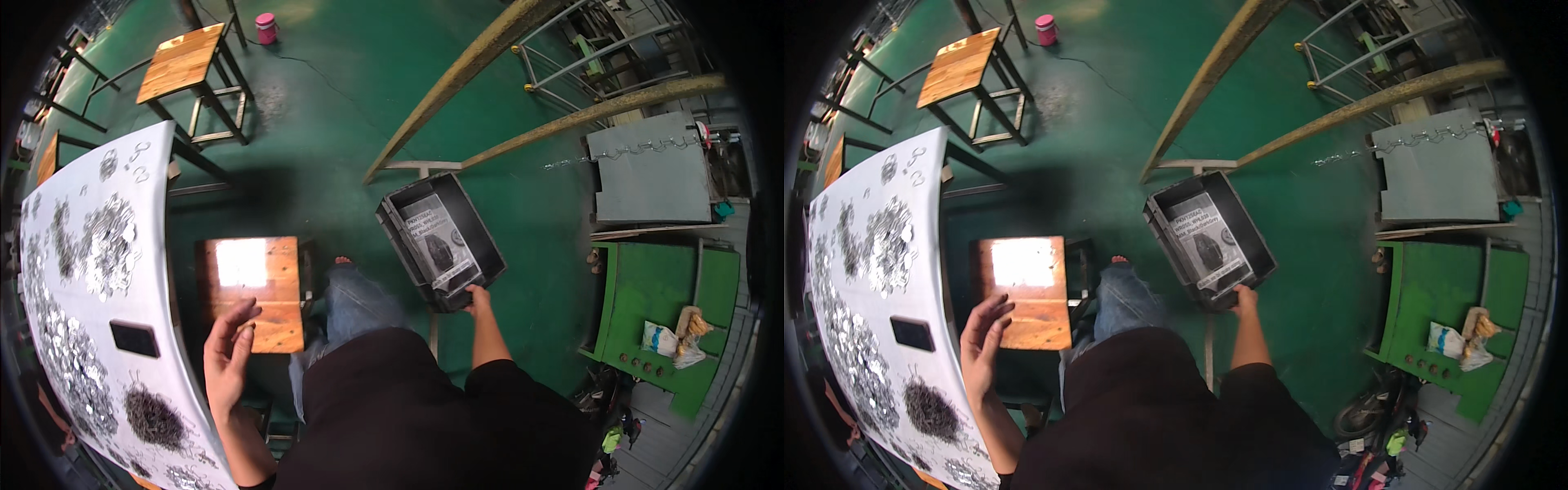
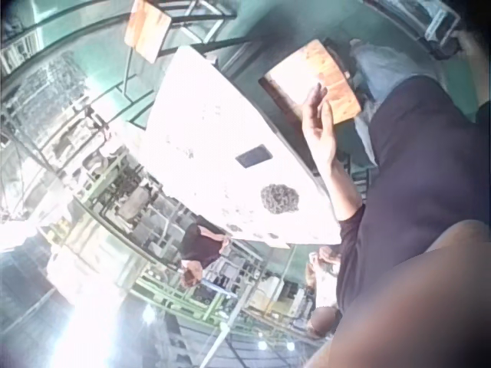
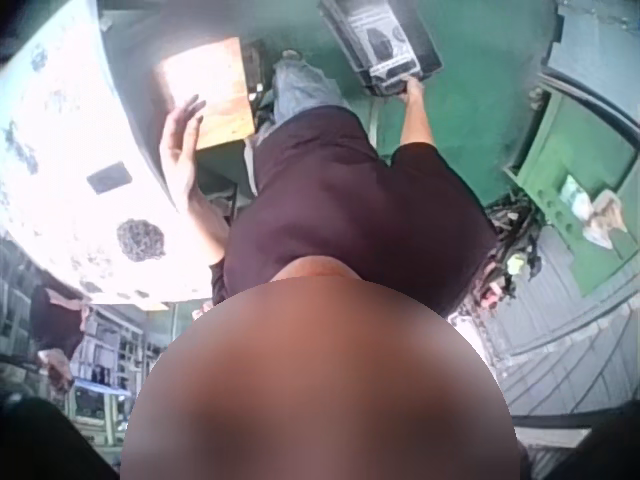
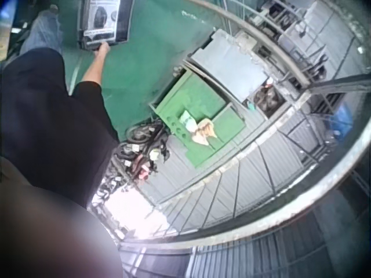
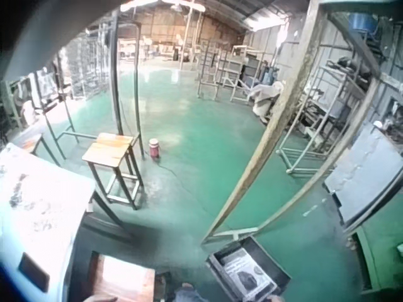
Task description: The person pours metal hooks and fasteners from a black plastic bin onto a white table, then repeatedly picks up individual hooks and fasteners to join them by hand. The person continues assembling the small metal parts one at a time while seated at the table.
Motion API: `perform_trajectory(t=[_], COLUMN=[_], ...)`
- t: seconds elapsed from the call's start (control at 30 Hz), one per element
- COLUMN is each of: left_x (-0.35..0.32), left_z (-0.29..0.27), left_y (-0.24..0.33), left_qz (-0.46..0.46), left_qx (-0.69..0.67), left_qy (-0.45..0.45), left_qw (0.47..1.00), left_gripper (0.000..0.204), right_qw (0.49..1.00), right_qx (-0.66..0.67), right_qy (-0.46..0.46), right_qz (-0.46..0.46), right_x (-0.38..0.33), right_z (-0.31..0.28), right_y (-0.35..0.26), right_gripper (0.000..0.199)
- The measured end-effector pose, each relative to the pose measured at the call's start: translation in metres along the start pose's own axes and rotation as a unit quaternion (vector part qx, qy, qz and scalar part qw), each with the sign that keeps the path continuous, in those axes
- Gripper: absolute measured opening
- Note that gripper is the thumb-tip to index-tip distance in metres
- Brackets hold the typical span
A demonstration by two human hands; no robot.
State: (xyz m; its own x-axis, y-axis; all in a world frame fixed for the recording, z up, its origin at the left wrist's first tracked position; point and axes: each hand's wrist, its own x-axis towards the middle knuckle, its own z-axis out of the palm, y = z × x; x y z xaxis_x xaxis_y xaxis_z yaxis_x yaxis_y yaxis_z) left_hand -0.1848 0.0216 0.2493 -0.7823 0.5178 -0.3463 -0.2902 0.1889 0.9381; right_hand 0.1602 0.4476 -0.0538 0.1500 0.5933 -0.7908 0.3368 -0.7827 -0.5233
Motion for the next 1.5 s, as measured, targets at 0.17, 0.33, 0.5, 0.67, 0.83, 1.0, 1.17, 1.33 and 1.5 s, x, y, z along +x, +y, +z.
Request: perform_trajectory(t=[0.17, 0.33, 0.5, 0.67, 0.83, 1.0, 1.17, 1.33, 1.5], left_x=[0.032, 0.054, 0.06, 0.061, 0.063, 0.065, 0.059, 0.022, -0.042], left_z=[0.044, 0.074, 0.092, 0.098, 0.098, 0.103, 0.099, 0.08, 0.053], left_y=[-0.037, -0.076, -0.103, -0.128, -0.144, -0.146, -0.139, -0.115, -0.108], left_qz=[-0.067, -0.117, -0.197, -0.221, -0.242, -0.271, -0.213, -0.143, -0.117], left_qx=[-0.023, -0.038, -0.028, -0.025, -0.016, -0.019, -0.017, -0.033, -0.077], left_qy=[-0.023, -0.018, 0.006, 0.032, 0.045, 0.045, 0.01, 0.064, 0.139], left_qw=[0.997, 0.992, 0.98, 0.975, 0.969, 0.961, 0.977, 0.987, 0.98], left_gripper=[0.033, 0.034, 0.036, 0.034, 0.035, 0.036, 0.037, 0.036, 0.035], right_qw=[0.992, 0.975, 0.965, 0.969, 0.963, 0.946, 0.966, 0.997, 0.92], right_qx=[0.119, 0.214, 0.246, 0.234, 0.254, 0.31, 0.227, 0.033, -0.213], right_qy=[0.038, -0.005, 0.021, 0.047, 0.045, -0.037, -0.083, 0.074, -0.312], right_qz=[0.037, 0.059, 0.082, 0.068, 0.072, 0.089, 0.092, -0.006, -0.107], right_x=[0.051, 0.112, 0.169, 0.2, 0.224, 0.242, 0.221, 0.129, -0.032], right_z=[0.069, 0.148, 0.209, 0.231, 0.226, 0.212, 0.199, 0.206, 0.291], right_y=[0.008, -0.012, -0.024, -0.017, -0.008, -0.008, -0.03, -0.026, 0.057], right_gripper=[0.04, 0.036, 0.038, 0.033, 0.036, 0.041, 0.059, 0.055, 0.048])
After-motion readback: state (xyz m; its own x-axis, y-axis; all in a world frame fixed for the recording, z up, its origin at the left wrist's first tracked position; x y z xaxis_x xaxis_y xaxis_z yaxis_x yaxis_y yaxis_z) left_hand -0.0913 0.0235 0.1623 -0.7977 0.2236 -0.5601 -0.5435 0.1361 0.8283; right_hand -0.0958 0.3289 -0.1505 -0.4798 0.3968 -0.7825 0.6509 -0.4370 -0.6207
